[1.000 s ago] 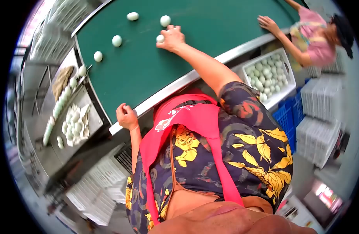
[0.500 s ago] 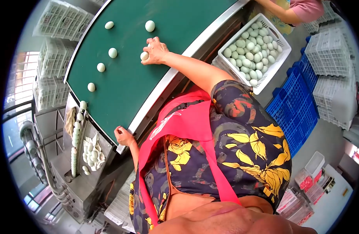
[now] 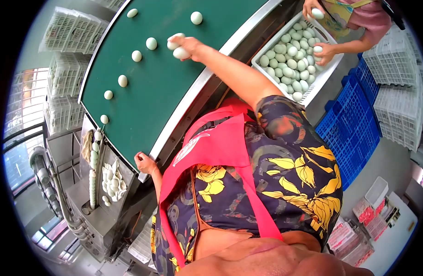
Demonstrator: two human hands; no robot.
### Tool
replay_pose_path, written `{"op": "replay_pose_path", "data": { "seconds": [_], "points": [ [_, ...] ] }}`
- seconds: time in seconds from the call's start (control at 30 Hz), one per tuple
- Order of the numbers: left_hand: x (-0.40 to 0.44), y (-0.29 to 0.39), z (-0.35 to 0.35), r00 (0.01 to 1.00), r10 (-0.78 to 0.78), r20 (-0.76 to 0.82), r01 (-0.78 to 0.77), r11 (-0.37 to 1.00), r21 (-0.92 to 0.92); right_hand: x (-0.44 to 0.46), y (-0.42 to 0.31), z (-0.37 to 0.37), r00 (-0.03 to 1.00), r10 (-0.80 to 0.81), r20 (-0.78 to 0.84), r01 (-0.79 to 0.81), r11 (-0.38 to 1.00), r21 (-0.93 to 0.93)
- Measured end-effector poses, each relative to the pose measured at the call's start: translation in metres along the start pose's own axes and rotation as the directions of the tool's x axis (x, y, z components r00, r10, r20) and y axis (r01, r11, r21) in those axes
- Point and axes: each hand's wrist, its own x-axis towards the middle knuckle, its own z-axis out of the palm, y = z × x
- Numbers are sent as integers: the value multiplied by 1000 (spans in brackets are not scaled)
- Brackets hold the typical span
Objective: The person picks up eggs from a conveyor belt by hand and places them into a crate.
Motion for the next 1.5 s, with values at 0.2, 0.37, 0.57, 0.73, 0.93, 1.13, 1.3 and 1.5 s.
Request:
{"op": "replay_pose_path", "data": {
  "seconds": [0.2,0.37,0.57,0.73,0.93,1.13,1.3,1.5],
  "points": [
    [5,-13,6,998,-65,6,64,997,49,-92,-31,-131,973,-228,35,217,956,196],
    [10,-23,8,997,-78,-6,78,995,69,-166,-3,-265,800,-200,-566,163,980,-115],
    [16,-31,9,995,-102,7,101,992,79,-152,89,-332,465,-719,-516,-485,281,-828],
    [19,-37,9,995,-104,10,102,991,90,-167,98,-292,573,-767,-290,-312,123,-942],
    [10,-32,4,997,-66,39,64,997,43,-222,117,-305,626,-737,-255,-455,-79,-887],
    [2,-20,0,995,-94,38,96,992,-81,-284,145,-382,775,-599,-201,-422,-253,-871],
    [-5,0,-11,994,-108,31,112,982,-154,-266,63,-344,637,-536,-554,-657,-1,-754],
    [-20,43,-19,991,-130,-25,122,968,-219,-150,-32,-220,673,-726,-141,140,312,-940]
  ]
}}
